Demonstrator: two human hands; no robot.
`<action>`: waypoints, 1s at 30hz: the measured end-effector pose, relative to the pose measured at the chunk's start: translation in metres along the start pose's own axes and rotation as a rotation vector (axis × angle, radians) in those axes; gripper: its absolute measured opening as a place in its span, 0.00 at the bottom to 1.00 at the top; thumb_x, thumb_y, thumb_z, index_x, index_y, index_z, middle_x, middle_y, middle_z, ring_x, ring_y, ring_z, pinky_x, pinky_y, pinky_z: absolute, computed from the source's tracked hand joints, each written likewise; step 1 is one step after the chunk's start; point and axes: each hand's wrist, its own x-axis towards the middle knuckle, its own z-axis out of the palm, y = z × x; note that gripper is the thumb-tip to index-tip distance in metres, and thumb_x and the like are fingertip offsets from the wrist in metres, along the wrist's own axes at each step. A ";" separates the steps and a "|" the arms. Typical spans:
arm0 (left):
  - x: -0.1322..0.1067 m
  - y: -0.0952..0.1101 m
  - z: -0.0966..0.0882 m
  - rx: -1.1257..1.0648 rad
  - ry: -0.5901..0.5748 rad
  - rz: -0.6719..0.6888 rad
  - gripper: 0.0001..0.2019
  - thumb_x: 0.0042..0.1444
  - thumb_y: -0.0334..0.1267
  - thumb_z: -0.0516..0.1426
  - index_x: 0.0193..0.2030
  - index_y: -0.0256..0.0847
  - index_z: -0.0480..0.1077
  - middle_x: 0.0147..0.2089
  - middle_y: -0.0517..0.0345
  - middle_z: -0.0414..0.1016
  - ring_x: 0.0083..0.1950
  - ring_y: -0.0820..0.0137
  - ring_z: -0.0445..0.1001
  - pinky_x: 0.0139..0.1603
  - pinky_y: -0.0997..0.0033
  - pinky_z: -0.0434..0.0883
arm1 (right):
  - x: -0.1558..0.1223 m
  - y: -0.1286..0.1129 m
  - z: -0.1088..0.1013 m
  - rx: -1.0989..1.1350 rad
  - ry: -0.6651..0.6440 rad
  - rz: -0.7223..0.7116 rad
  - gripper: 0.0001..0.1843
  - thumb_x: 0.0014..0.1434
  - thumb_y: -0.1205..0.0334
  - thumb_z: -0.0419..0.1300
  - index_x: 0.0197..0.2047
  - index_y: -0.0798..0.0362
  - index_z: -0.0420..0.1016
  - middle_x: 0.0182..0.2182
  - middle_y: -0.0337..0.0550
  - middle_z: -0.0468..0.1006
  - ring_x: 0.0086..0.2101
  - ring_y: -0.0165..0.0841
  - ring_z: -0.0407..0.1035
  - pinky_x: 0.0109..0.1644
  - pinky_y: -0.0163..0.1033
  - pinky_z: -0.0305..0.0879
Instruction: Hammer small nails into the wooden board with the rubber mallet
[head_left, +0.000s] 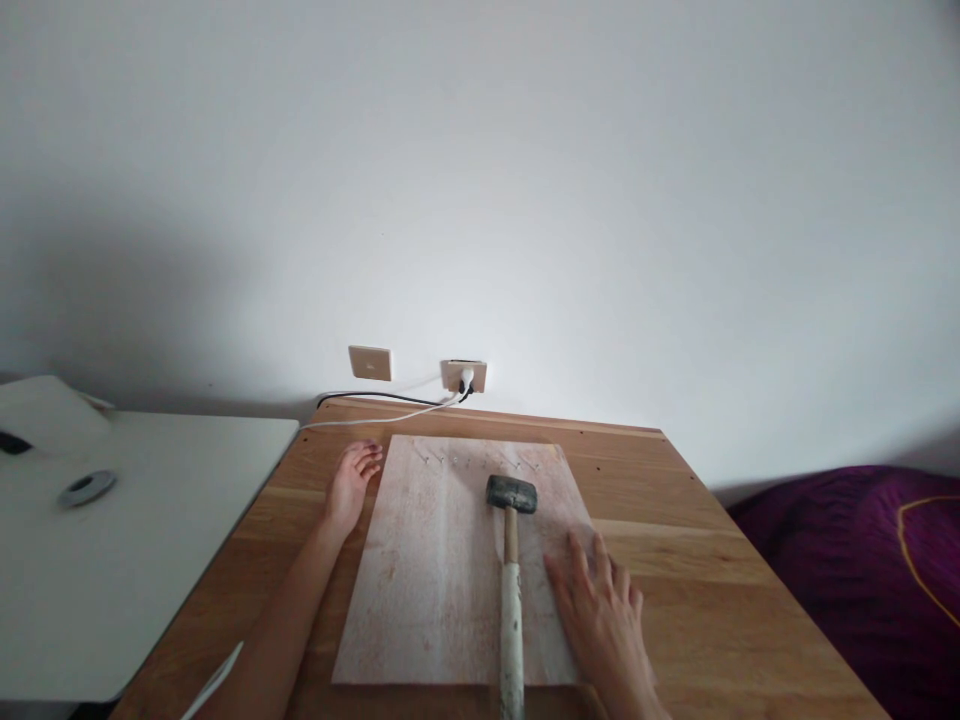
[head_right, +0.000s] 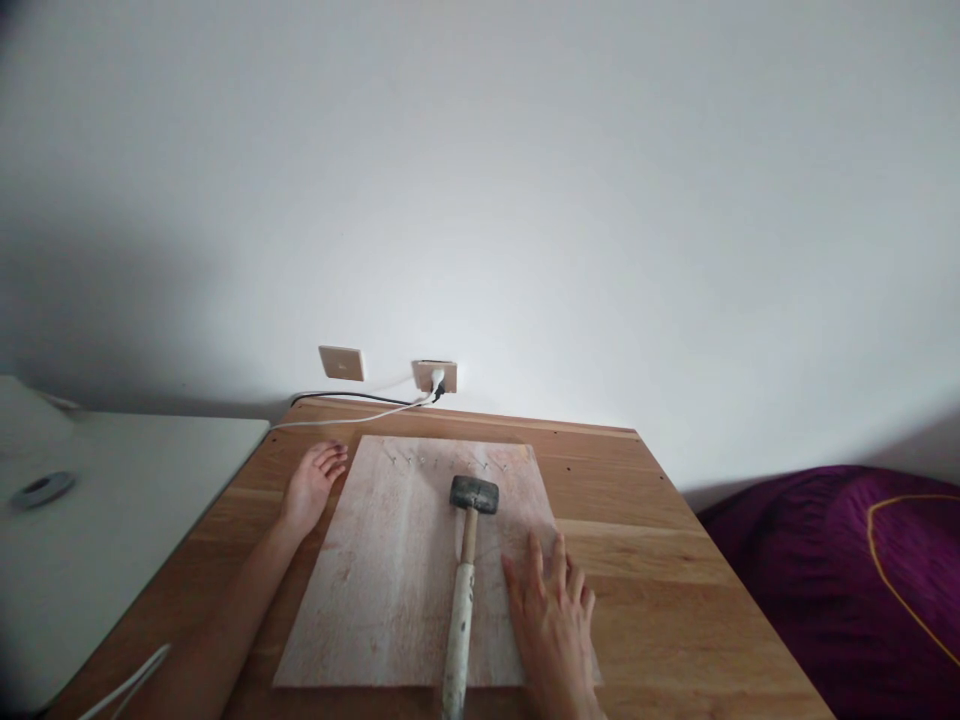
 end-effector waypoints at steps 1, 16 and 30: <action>0.001 0.001 -0.001 0.000 -0.005 -0.006 0.16 0.46 0.48 0.62 0.39 0.42 0.73 0.41 0.52 0.80 0.43 0.63 0.78 0.42 0.67 0.72 | -0.005 0.002 0.003 0.030 0.011 -0.009 0.30 0.73 0.45 0.43 0.66 0.53 0.71 0.65 0.64 0.69 0.54 0.54 0.70 0.52 0.59 0.69; -0.007 0.008 0.005 -0.046 -0.023 -0.027 0.14 0.45 0.44 0.65 0.36 0.40 0.74 0.40 0.53 0.80 0.41 0.66 0.78 0.41 0.70 0.72 | -0.015 -0.066 -0.017 0.608 0.123 -0.206 0.23 0.73 0.54 0.51 0.68 0.44 0.63 0.69 0.52 0.63 0.66 0.47 0.64 0.64 0.57 0.67; -0.009 0.008 0.009 -0.041 -0.018 -0.026 0.15 0.42 0.44 0.68 0.35 0.39 0.75 0.37 0.53 0.81 0.37 0.67 0.78 0.38 0.71 0.72 | -0.011 -0.098 0.005 0.643 0.157 -0.159 0.37 0.64 0.73 0.49 0.74 0.44 0.57 0.75 0.53 0.52 0.69 0.51 0.58 0.63 0.61 0.70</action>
